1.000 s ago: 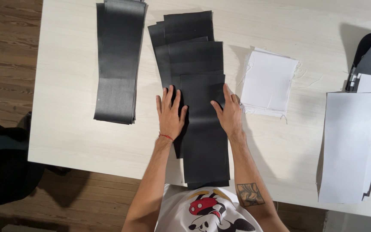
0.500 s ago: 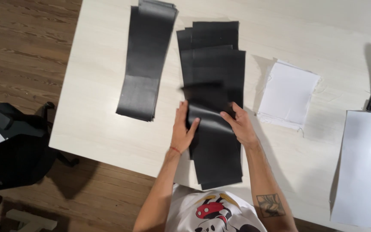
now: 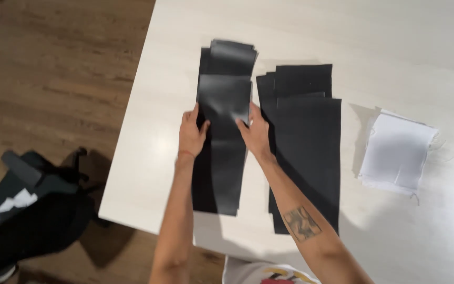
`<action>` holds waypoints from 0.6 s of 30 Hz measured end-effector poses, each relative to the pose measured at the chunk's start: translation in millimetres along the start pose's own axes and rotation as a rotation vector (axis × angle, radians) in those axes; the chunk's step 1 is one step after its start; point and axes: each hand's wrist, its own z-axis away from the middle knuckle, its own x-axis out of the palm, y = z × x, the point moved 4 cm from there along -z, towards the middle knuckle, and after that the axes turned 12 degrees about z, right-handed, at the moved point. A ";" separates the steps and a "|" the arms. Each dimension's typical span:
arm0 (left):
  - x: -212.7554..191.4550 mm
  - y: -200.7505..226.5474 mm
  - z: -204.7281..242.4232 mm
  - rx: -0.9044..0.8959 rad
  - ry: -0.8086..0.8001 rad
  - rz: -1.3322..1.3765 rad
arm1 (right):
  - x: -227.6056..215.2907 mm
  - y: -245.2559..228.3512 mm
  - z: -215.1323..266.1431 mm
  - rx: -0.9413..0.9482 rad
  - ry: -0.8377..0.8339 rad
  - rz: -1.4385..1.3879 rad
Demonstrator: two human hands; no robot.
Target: The person arranges black rectangular sheets on a white table, then uses a green ruler to measure their width and length. They repeatedly pick up, align, and measure the sheets, occasionally repositioning them on the table.
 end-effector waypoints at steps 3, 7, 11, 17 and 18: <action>-13.7 37.2 4.1 -0.113 -0.027 -0.113 | 2.3 2.7 -0.6 -0.094 0.041 0.142; -14.2 48.4 3.7 -0.095 -0.021 -0.130 | 2.9 6.8 -2.6 -0.156 0.091 0.134; -13.7 50.1 8.5 -0.039 -0.066 0.008 | 3.5 13.3 -5.5 -0.154 0.087 0.173; -18.9 52.5 3.7 -0.033 -0.102 0.120 | 15.5 31.8 -7.3 -0.064 0.004 0.005; -19.5 52.4 2.5 -0.040 -0.098 0.146 | 18.8 36.7 -7.7 -0.031 -0.032 -0.067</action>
